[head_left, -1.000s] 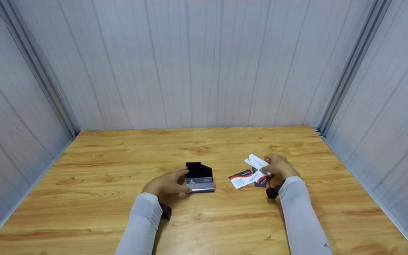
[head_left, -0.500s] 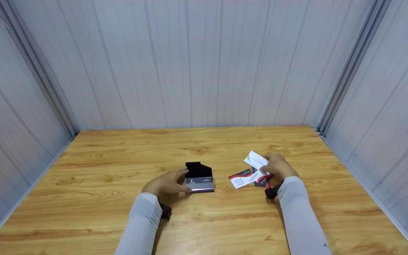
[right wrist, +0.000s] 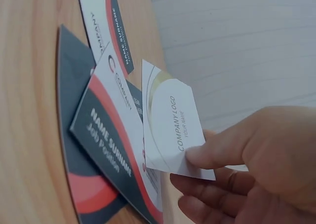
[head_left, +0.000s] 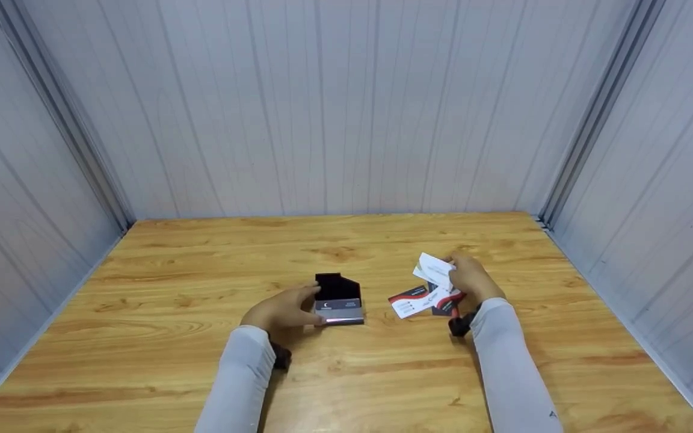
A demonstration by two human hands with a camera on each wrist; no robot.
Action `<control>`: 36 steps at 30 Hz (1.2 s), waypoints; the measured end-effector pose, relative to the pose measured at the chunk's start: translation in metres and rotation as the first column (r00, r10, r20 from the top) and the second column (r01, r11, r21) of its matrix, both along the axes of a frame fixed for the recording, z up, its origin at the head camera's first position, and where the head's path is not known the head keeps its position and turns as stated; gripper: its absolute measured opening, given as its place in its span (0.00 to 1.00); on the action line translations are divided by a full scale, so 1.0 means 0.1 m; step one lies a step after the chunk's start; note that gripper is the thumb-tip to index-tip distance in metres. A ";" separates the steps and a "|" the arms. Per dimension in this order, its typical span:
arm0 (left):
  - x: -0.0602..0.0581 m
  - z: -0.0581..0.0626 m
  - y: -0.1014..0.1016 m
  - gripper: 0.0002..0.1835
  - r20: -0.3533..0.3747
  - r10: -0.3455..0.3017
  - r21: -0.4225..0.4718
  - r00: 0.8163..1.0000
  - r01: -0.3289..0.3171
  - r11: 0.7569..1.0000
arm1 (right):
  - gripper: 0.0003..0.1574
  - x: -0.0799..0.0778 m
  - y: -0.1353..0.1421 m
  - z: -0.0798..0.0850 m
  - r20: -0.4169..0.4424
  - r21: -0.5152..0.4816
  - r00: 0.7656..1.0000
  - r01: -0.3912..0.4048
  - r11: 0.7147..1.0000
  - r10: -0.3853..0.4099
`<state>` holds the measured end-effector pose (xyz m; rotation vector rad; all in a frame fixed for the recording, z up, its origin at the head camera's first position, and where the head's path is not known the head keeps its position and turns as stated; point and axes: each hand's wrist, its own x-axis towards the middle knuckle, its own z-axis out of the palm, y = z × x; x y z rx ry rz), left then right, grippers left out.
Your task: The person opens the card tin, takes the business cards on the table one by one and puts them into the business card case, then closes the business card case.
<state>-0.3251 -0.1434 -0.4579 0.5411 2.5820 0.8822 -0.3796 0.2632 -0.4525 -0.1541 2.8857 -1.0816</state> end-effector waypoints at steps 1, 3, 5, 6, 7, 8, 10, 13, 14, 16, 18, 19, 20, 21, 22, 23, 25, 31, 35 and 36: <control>0.00 0.00 0.00 0.46 -0.001 0.001 0.002 1.000 -0.001 1.000 | 0.25 0.00 0.00 0.00 -0.004 -0.013 1.000 0.000 1.000 0.000; 0.01 0.00 0.01 0.47 0.000 0.006 -0.002 1.000 -0.006 1.000 | 0.25 0.01 -0.01 0.00 -0.006 -0.037 1.000 -0.006 0.999 0.006; 0.01 -0.01 0.01 0.47 -0.001 0.006 0.000 1.000 -0.006 1.000 | 0.26 0.01 -0.02 -0.01 -0.003 -0.061 1.000 -0.007 0.998 0.007; 0.01 -0.01 0.01 0.47 -0.001 0.006 0.002 1.000 -0.006 1.000 | 0.25 0.01 -0.02 -0.01 -0.014 -0.055 1.000 -0.007 0.998 0.006; 0.02 -0.01 0.01 0.47 -0.004 0.005 0.000 1.000 -0.005 1.000 | 0.25 0.00 -0.03 -0.01 -0.023 -0.056 1.000 -0.013 0.998 0.012; 0.01 -0.01 0.01 0.47 -0.006 0.006 -0.003 1.000 -0.007 1.000 | 0.25 0.00 -0.03 -0.01 -0.034 -0.060 0.999 -0.021 0.998 0.019; 0.01 0.00 0.01 0.46 -0.010 0.010 -0.002 1.000 -0.010 1.000 | 0.24 -0.02 -0.05 0.00 -0.050 -0.073 0.998 -0.027 0.997 0.024; 0.00 0.03 0.00 0.46 -0.009 0.015 -0.001 1.000 -0.015 1.000 | 0.24 -0.04 -0.05 0.03 -0.088 -0.069 0.995 -0.052 0.996 0.046; 0.00 0.03 0.00 0.46 -0.010 0.015 0.000 1.000 -0.015 1.000 | 0.24 -0.04 -0.06 0.04 -0.095 -0.068 0.994 -0.051 0.996 0.045; -0.01 0.03 0.00 0.47 -0.009 0.007 0.000 1.000 -0.007 1.000 | 0.24 -0.05 -0.07 0.04 -0.129 -0.064 0.991 -0.052 0.997 0.043; -0.01 0.03 0.00 0.47 -0.006 0.001 -0.001 1.000 -0.001 1.000 | 0.23 -0.04 -0.08 0.04 -0.159 -0.059 0.986 -0.052 0.997 0.042; -0.01 0.03 0.00 0.47 -0.006 -0.002 -0.001 1.000 0.002 1.000 | 0.23 -0.04 -0.09 0.04 -0.167 -0.063 0.985 -0.045 0.997 0.034; -0.01 0.02 0.01 0.47 -0.006 -0.004 -0.001 1.000 0.004 1.000 | 0.23 -0.03 -0.10 0.05 -0.173 -0.075 0.985 -0.039 0.996 0.025; -0.01 0.02 0.01 0.47 -0.003 -0.005 0.002 1.000 0.005 1.000 | 0.22 -0.03 -0.12 0.05 -0.187 -0.083 0.982 -0.037 0.996 0.021; -0.01 0.02 0.01 0.47 -0.002 -0.004 0.005 1.000 0.004 1.000 | 0.21 -0.02 -0.14 0.06 -0.186 -0.095 0.982 -0.036 0.995 0.017; -0.01 0.02 0.01 0.47 -0.002 -0.002 0.008 1.000 0.002 1.000 | 0.21 -0.01 -0.16 0.07 -0.178 -0.117 0.984 -0.036 0.992 0.015; 0.00 0.02 0.01 0.47 0.002 0.001 0.010 1.000 -0.001 1.000 | 0.20 0.00 -0.21 0.08 -0.167 -0.159 0.986 -0.042 0.986 0.015; 0.01 0.02 0.02 0.46 -0.002 0.001 0.008 1.000 -0.001 1.000 | 0.17 0.01 -0.32 0.07 -0.206 -0.218 0.978 -0.065 0.974 0.019; 0.00 0.03 0.02 0.47 -0.003 0.002 0.016 1.000 -0.002 1.000 | 0.16 0.01 -0.39 0.08 -0.223 -0.237 0.974 -0.078 0.968 0.024; 0.00 0.04 0.01 0.47 -0.006 0.002 0.017 1.000 -0.002 1.000 | 0.16 0.02 -0.41 0.09 -0.225 -0.239 0.974 -0.084 0.967 0.029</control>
